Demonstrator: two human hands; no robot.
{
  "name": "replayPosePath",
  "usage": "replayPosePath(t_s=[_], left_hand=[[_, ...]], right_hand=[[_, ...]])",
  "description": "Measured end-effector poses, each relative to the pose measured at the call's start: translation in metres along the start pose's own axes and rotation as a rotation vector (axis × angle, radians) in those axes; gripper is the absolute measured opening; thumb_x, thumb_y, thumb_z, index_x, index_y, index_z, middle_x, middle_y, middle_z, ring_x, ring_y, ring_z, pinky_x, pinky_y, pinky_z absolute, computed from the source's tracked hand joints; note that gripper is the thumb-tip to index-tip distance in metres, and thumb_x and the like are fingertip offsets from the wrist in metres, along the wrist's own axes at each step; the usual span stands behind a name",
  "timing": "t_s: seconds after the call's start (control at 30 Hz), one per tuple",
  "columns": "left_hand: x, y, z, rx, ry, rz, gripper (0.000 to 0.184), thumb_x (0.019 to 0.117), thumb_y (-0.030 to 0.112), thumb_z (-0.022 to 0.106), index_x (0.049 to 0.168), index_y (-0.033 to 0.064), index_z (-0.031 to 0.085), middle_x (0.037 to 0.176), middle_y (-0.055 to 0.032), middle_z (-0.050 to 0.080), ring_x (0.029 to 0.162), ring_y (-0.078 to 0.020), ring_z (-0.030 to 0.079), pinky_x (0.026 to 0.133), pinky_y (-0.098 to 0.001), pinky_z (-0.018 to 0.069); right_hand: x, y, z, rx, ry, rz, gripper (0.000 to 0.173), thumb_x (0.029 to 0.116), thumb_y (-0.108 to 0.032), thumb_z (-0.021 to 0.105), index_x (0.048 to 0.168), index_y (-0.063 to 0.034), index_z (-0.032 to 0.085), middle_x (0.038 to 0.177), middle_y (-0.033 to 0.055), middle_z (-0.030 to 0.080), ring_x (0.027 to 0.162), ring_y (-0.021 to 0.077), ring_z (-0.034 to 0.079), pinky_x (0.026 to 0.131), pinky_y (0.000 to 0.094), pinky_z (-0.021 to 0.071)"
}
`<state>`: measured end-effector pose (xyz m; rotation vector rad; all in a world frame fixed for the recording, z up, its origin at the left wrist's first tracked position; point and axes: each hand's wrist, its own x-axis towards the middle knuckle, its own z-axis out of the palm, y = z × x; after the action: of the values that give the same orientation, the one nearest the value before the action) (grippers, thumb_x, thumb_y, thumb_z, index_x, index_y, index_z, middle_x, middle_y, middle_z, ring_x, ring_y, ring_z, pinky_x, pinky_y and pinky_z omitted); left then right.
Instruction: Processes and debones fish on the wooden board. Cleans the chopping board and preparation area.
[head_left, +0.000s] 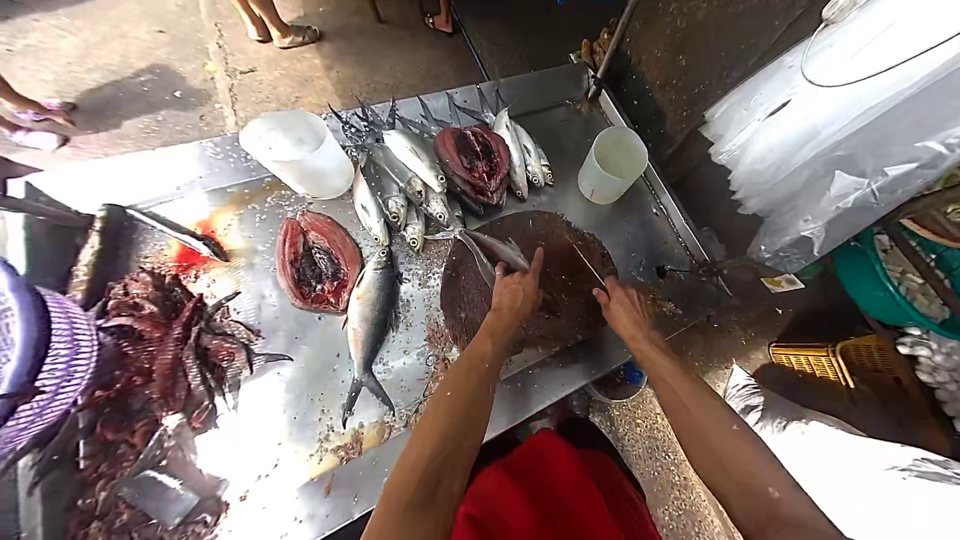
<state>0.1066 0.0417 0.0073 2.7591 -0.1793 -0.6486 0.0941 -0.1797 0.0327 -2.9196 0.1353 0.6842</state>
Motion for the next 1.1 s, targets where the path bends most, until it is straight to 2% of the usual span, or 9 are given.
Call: replayPosePath(t_s=[0.07,0.2,0.3,0.43,0.63,0.73,0.83,0.97,1.1], left_hand=[[-0.006,-0.001,0.009,-0.017,0.073,-0.002,0.066,0.102,0.032,0.053,0.16,0.0107,0.029,0.101,-0.0171,0.074,0.102,-0.0322,0.071,0.123,-0.0589,0.0174],[-0.02,-0.008,0.028,-0.109,0.264,0.043,0.044,0.1036,0.028,0.047,0.134,-0.0019,0.054,0.101,-0.0186,0.073,0.104,-0.0328,0.071,0.123,-0.0576,0.0229],[-0.024,-0.015,0.042,-0.118,0.338,0.124,0.036,0.1041,0.026,0.043,0.119,0.0012,0.064,0.101,-0.0146,0.073,0.104,-0.0295,0.071,0.12,-0.0569,0.0274],[-0.034,-0.026,0.06,-0.057,0.353,0.252,0.04,0.1074,0.035,0.041,0.11,0.0119,0.073,0.113,-0.0118,0.07,0.117,-0.0304,0.064,0.117,-0.0598,0.0301],[-0.058,-0.038,0.087,-0.138,0.464,0.294,0.028,0.1028,0.031,0.056,0.12,0.0226,0.075,0.115,-0.0064,0.071,0.115,-0.0263,0.065,0.115,-0.0565,0.0369],[-0.057,-0.035,0.082,-0.13,0.423,0.279,0.026,0.1017,0.031,0.058,0.118,0.0222,0.076,0.118,-0.0077,0.071,0.118,-0.027,0.064,0.117,-0.0568,0.0334],[-0.057,-0.03,0.071,-0.057,0.348,0.244,0.031,0.1018,0.038,0.056,0.126,0.0258,0.071,0.126,-0.0096,0.066,0.124,-0.0292,0.06,0.119,-0.0606,0.0289],[-0.063,-0.023,0.089,-0.066,0.456,0.261,0.032,0.1009,0.03,0.057,0.13,0.03,0.069,0.126,-0.0096,0.067,0.121,-0.0301,0.062,0.114,-0.0594,0.0366],[-0.06,-0.024,0.114,-0.125,0.523,0.27,0.036,0.0996,0.023,0.058,0.132,0.0316,0.069,0.125,-0.0104,0.068,0.117,-0.0322,0.064,0.113,-0.0615,0.0367]], right_hand=[[0.009,-0.001,0.021,0.024,0.046,-0.013,0.051,0.1075,-0.043,0.048,0.145,-0.0086,0.056,0.142,0.0263,0.056,0.123,0.0446,0.061,0.098,0.0608,0.0513],[-0.002,-0.038,0.032,0.197,0.023,-0.278,0.05,0.1036,-0.043,0.054,0.139,-0.0083,0.063,0.141,0.0218,0.057,0.133,0.04,0.052,0.107,0.0578,0.0443],[0.008,-0.061,0.042,0.31,-0.092,-0.376,0.039,0.1042,-0.032,0.056,0.126,-0.003,0.069,0.127,0.0197,0.066,0.122,0.0322,0.063,0.109,0.0469,0.0479],[0.025,-0.066,0.033,0.29,-0.153,-0.288,0.032,0.1055,-0.026,0.054,0.109,0.0014,0.071,0.112,0.0203,0.07,0.113,0.0328,0.066,0.102,0.0492,0.0499],[0.039,-0.066,0.031,0.275,-0.193,-0.215,0.034,0.1046,-0.027,0.057,0.106,0.0047,0.07,0.109,0.0279,0.069,0.108,0.0435,0.066,0.096,0.0631,0.0494],[0.025,-0.063,0.03,0.261,-0.192,-0.252,0.036,0.1035,-0.031,0.062,0.114,0.0036,0.069,0.111,0.0284,0.069,0.11,0.045,0.066,0.098,0.0646,0.0488],[0.031,-0.068,0.034,0.294,-0.166,-0.228,0.036,0.1016,-0.031,0.065,0.106,0.0043,0.071,0.105,0.0282,0.07,0.104,0.0451,0.067,0.095,0.0648,0.0496],[0.043,-0.071,0.023,0.375,-0.313,-0.057,0.041,0.1027,-0.035,0.063,0.114,0.004,0.068,0.102,0.0253,0.07,0.084,0.0364,0.07,0.082,0.0557,0.0573],[0.059,-0.063,0.024,0.396,-0.4,0.02,0.043,0.1042,-0.038,0.06,0.124,0.0003,0.065,0.106,0.0219,0.07,0.082,0.0295,0.072,0.078,0.0472,0.0606]])
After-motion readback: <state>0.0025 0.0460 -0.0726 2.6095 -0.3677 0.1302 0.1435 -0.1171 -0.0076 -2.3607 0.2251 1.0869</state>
